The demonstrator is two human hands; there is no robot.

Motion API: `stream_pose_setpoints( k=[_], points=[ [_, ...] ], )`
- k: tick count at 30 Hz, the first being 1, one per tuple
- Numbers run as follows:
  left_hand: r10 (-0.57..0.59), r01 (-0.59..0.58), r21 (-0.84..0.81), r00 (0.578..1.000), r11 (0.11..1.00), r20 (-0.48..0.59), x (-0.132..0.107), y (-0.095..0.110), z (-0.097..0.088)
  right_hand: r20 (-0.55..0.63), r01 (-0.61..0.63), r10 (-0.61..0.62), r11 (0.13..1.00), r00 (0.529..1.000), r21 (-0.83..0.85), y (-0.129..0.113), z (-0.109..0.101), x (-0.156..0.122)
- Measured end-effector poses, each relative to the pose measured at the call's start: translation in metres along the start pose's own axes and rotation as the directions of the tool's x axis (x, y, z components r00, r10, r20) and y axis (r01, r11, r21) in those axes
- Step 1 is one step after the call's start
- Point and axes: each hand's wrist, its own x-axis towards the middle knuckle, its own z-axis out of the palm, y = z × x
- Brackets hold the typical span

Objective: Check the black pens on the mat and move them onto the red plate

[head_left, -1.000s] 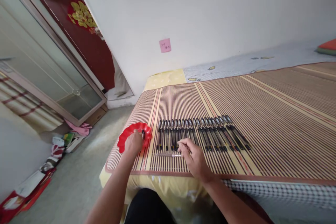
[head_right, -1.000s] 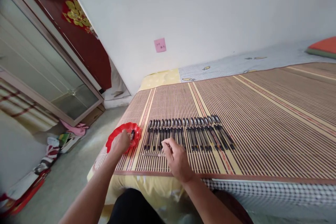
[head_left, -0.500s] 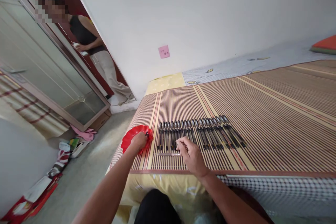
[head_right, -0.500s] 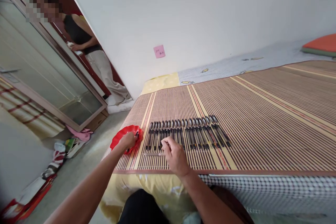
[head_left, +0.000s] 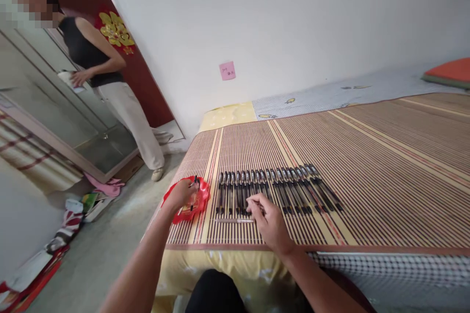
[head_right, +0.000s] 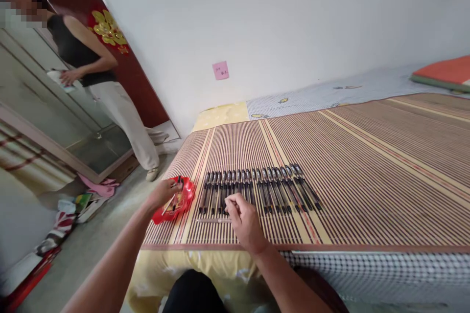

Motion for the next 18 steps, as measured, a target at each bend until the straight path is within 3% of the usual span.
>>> stream_pose_setpoints(
  k=[3, 4, 6, 9, 14, 16, 18],
  points=[
    [0.126, -0.104, -0.242, 0.989, 0.965, 0.077, -0.029, 0.026, 0.015, 0.020, -0.057, 0.055, 0.987, 0.998, 0.151, -0.012, 0.003, 0.000],
    [0.186, -0.114, -0.432, 0.974, 0.895, 0.129, -0.038, 0.038, 0.027, 0.043, -0.079, 0.072, 0.974, 0.996, 0.212, -0.016, 0.003, 0.000],
    [0.272, -0.035, -0.689, 0.932, 0.724, 0.239, -0.053, 0.063, 0.055, 0.070, -0.125, 0.110, 0.948, 0.992, 0.293, -0.021, 0.000, 0.003],
    [0.307, 0.076, -0.820, 0.904, 0.567, 0.296, -0.064, 0.100, 0.093, 0.025, -0.215, 0.218, 0.932, 0.976, 0.292, -0.024, -0.016, 0.008],
    [0.390, 0.146, -0.888, 0.859, 0.437, 0.333, -0.061, 0.138, 0.125, -0.043, -0.324, 0.331, 0.939, 0.943, 0.119, -0.012, -0.081, 0.015],
    [0.438, 0.216, -0.911, 0.822, 0.352, 0.364, -0.059, 0.145, 0.131, -0.156, -0.312, 0.298, 0.947, 0.942, -0.073, 0.001, -0.119, 0.025],
    [0.485, 0.284, -0.913, 0.779, 0.291, 0.397, -0.059, 0.148, 0.135, -0.267, -0.343, 0.271, 0.897, 0.925, -0.278, 0.020, -0.160, 0.042]
  ],
)
